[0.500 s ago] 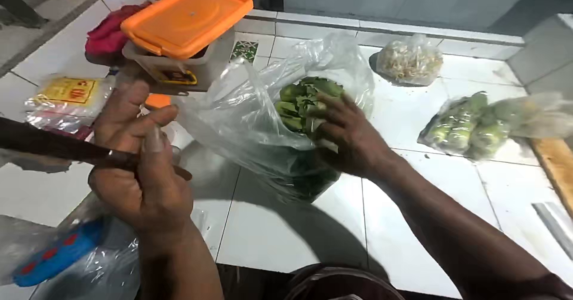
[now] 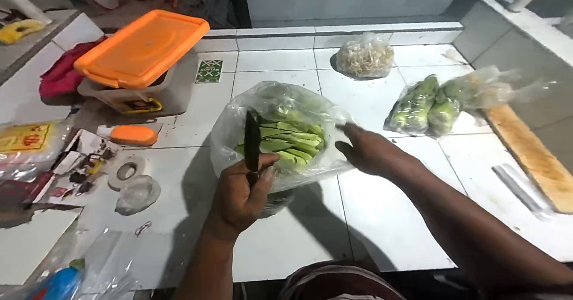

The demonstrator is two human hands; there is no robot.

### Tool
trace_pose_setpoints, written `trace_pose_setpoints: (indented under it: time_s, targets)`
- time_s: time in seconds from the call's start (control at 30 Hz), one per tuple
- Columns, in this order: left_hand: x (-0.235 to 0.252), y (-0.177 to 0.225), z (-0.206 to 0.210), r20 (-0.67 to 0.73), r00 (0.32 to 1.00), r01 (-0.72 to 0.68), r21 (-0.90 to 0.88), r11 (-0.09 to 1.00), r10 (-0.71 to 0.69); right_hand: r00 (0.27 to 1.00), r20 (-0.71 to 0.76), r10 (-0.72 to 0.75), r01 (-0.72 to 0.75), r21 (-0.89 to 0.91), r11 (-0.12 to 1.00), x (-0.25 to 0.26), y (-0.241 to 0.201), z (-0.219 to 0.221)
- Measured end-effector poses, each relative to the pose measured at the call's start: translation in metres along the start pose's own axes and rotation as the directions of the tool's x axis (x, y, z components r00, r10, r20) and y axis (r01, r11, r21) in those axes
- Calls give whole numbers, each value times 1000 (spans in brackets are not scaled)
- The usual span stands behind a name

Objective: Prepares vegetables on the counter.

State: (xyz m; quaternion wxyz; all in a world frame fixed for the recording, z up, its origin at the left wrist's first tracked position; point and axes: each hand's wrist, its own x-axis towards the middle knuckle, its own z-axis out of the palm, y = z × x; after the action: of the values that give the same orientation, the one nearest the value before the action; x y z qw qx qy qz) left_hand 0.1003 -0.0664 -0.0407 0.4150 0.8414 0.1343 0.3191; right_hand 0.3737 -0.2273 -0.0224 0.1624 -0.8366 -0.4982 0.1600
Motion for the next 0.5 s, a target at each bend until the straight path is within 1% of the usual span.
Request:
trace_pose_setpoints:
  time_s: [0.07,0.1,0.13,0.17,0.23,0.27,0.3,0.33,0.4,0.43,0.47,0.5]
  targets:
    - [-7,2,7,-13,999,51,-41,998,-52,983,-120,137,-136,21,991,19,0,5]
    - [-11,4,10,-2,997,78,-101,992,-79,974,-159,163,-161,26,987,27,-3,6]
    - [-17,7,14,26,994,107,-185,977,-104,970,-183,159,-155,33,987,34,-8,6]
    - [-24,11,16,66,990,136,-272,953,-122,969,-221,114,-103,61,993,39,-15,6]
    - [-38,19,20,146,980,186,-417,890,-137,954,-297,-26,58,101,993,49,-26,12]
    - [-44,21,21,163,978,194,-459,867,-132,952,-296,-73,112,117,987,53,-31,15]
    - [-50,22,21,161,979,190,-484,854,-126,961,-263,-88,120,108,987,58,-34,18]
    - [-55,22,19,148,982,179,-497,849,-121,977,-200,-71,86,67,994,63,-34,20]
    - [-60,21,14,98,987,159,-507,847,-127,999,-30,26,-27,-34,999,75,-27,21]
    - [-62,19,12,71,989,151,-505,850,-134,997,52,56,-53,-54,997,84,-18,22]
    - [-62,17,10,47,989,144,-500,854,-139,991,126,49,-44,-43,998,94,-7,22]
    - [-63,15,10,28,989,142,-494,858,-147,984,179,11,-10,-4,1000,103,5,21]
